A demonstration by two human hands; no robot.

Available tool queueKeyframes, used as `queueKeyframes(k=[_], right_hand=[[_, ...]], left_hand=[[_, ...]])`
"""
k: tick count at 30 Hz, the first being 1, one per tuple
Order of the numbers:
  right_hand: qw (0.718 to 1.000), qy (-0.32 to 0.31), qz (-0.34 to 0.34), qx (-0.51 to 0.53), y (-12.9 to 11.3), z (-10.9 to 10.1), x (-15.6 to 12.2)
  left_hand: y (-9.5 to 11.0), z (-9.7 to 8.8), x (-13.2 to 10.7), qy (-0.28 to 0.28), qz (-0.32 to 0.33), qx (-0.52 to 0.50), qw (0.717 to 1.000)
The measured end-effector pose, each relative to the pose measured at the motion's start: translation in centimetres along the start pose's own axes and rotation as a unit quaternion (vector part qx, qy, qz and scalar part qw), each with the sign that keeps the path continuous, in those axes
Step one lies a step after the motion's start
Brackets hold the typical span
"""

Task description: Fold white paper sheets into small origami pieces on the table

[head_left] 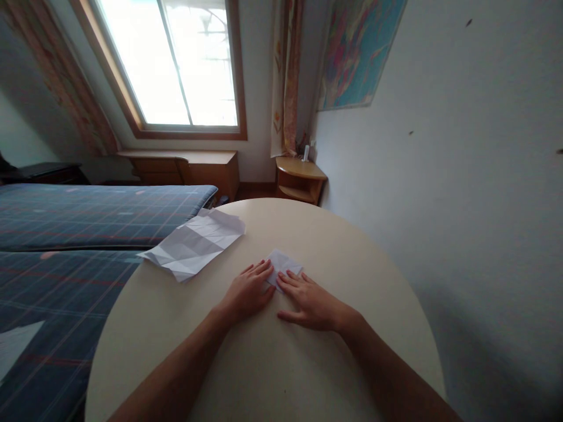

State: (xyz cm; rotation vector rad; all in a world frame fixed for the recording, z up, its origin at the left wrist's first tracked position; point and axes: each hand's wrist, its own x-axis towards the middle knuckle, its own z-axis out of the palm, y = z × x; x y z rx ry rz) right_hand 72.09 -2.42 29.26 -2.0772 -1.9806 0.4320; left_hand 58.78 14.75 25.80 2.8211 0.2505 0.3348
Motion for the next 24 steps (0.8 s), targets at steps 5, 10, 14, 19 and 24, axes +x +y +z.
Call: queueKeyframes(k=[5,10,14,19,24], right_hand=[[0.999,0.027,-0.046,0.012,1.2,-0.3,0.3],[0.997,0.067,0.025,-0.005,2.2,0.7,0.8],[0.998,0.058,0.009,-0.008,2.2,0.8,0.7],[0.998,0.05,-0.03,0.006,2.1,0.0,0.7],[0.997,0.062,-0.053,0.002,2.4,0.0,1.0]], left_hand=[[-0.4,0.1,0.0,0.003,0.014,-0.009,1.0],[-0.5,0.3,-0.1,0.012,0.021,-0.021,0.999],[-0.4,0.2,-0.1,0.01,0.028,-0.025,0.999],[-0.4,0.0,-0.1,0.001,0.037,-0.03,0.999],[-0.5,-0.1,-0.2,-0.001,0.041,-0.031,0.999]])
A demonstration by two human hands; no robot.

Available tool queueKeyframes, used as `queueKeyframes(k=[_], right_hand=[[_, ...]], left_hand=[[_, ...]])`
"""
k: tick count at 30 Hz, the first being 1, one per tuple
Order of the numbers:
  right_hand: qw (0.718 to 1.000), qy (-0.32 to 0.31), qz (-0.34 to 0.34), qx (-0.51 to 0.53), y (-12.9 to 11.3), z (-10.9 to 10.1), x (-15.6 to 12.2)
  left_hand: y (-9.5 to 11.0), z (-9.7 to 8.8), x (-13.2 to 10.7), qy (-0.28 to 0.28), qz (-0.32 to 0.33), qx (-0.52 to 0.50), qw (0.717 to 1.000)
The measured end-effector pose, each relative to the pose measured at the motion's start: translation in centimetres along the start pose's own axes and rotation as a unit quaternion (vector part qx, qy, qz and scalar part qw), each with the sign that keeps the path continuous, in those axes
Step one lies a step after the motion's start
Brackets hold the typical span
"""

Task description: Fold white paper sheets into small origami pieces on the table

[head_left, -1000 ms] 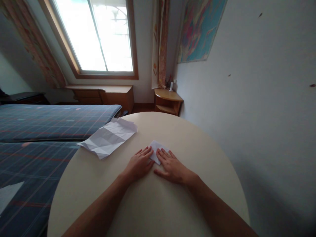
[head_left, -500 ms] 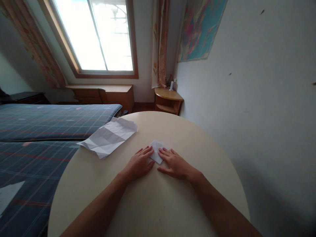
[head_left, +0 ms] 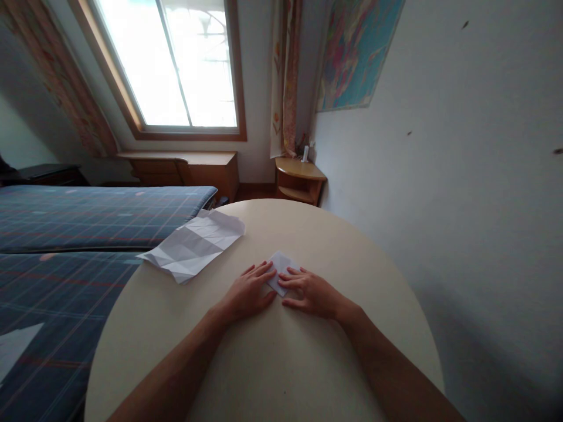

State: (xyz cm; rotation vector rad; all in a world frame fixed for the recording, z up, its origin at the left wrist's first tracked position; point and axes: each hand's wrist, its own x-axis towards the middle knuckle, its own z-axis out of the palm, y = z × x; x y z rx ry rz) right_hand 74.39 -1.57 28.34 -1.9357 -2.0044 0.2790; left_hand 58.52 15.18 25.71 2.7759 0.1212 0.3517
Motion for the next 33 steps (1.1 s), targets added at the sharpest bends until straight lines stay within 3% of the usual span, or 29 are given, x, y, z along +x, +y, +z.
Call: queueKeyframes(k=[8,20,33], right_hand=[[0.996,0.092,-0.005,0.016,0.4,1.1,0.2],[0.99,0.13,0.014,0.06,0.6,1.5,0.2],[0.994,0.067,-0.015,0.082,-0.1,-0.1,-0.3]], left_hand=[[-0.4,0.7,0.1,0.015,0.0,0.001,1.0],[-0.4,0.8,0.0,0.022,0.005,-0.011,1.0],[-0.2,0.5,0.1,0.009,-0.003,-0.012,1.0]])
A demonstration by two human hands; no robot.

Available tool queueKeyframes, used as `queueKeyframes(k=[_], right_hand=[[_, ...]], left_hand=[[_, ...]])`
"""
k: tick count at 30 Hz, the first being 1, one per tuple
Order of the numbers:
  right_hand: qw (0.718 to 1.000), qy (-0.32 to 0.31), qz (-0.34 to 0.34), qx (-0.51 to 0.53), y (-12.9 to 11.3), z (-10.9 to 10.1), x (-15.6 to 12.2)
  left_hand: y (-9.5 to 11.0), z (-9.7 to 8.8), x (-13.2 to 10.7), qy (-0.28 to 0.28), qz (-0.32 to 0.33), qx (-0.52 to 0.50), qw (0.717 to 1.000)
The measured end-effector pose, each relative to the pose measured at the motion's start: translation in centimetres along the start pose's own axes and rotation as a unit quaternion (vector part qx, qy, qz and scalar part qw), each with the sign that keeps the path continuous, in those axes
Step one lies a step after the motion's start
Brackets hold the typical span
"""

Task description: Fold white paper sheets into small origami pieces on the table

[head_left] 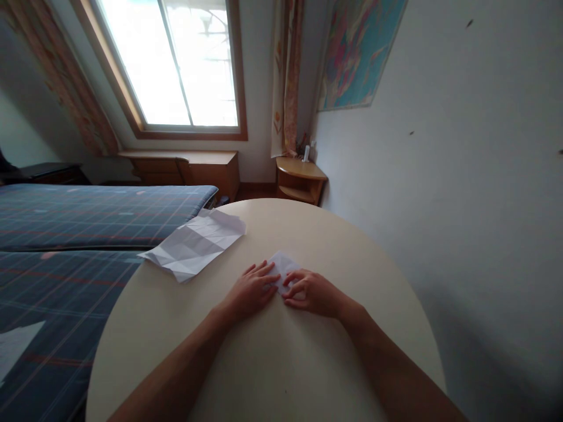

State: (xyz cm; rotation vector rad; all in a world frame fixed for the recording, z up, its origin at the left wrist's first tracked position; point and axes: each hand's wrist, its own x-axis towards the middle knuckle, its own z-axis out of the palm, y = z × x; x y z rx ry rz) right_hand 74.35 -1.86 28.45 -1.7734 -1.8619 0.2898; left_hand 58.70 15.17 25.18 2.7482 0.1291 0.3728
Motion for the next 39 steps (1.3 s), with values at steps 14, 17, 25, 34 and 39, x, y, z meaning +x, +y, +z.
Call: queueKeyframes(k=[14,17,25,34,39], right_hand=[[1.0,0.021,-0.014,0.01,0.5,0.2,-0.1],[1.0,0.015,-0.012,0.009,0.5,0.3,-0.1],[0.999,0.046,-0.015,0.011,0.8,0.9,0.2],[0.999,0.054,0.001,-0.006,0.7,1.0,0.5],[0.997,0.058,0.038,-0.016,0.5,0.8,0.5]], left_hand=[[0.1,0.2,0.1,0.018,-0.017,-0.009,1.0],[0.2,0.0,0.0,0.01,-0.012,-0.012,1.0],[0.5,-0.2,-0.1,0.007,-0.004,-0.01,1.0],[0.4,-0.1,0.0,0.02,0.003,-0.017,1.0],[0.5,-0.3,0.3,0.028,0.003,-0.026,0.999]])
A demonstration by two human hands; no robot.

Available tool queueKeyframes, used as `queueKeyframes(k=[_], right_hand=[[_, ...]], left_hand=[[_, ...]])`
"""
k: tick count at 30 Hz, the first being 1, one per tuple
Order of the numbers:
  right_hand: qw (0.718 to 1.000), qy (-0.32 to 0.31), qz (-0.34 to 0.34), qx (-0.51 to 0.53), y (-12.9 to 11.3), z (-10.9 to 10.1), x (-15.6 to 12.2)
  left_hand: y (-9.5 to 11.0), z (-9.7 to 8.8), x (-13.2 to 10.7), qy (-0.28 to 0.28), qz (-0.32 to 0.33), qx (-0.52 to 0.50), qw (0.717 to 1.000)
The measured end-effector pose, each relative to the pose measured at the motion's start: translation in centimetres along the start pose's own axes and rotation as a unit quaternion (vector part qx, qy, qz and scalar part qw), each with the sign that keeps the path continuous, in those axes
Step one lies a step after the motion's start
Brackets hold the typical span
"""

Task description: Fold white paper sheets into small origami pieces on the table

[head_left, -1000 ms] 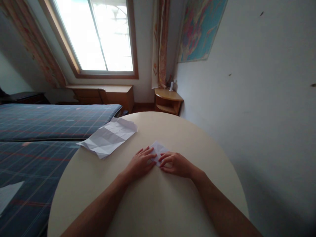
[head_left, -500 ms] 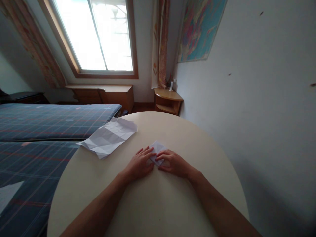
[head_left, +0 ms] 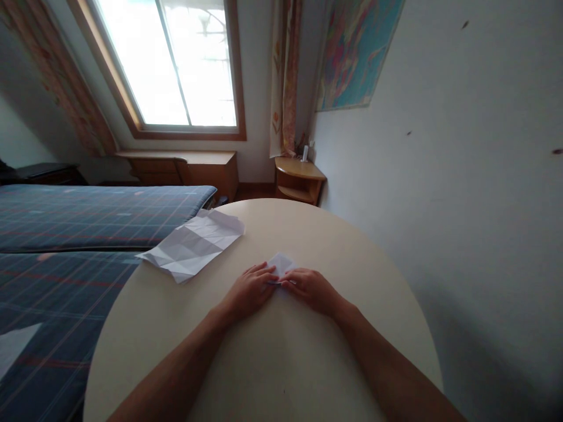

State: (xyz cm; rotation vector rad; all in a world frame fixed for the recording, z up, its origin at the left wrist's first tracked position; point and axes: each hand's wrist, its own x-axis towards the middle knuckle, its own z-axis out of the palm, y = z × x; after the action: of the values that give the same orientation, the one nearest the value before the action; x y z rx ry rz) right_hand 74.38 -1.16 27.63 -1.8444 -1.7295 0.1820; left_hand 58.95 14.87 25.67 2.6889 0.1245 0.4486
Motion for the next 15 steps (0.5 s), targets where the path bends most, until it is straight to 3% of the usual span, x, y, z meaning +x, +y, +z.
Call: queueKeyframes(k=[7,15], right_hand=[[0.999,0.017,0.022,0.022,0.1,-0.7,-0.2],[0.995,0.054,0.074,0.044,1.3,-1.1,-0.4]], left_hand=[[-0.2,0.2,0.3,0.022,0.005,-0.013,1.0],[0.0,-0.2,0.3,0.032,-0.073,-0.004,0.997]])
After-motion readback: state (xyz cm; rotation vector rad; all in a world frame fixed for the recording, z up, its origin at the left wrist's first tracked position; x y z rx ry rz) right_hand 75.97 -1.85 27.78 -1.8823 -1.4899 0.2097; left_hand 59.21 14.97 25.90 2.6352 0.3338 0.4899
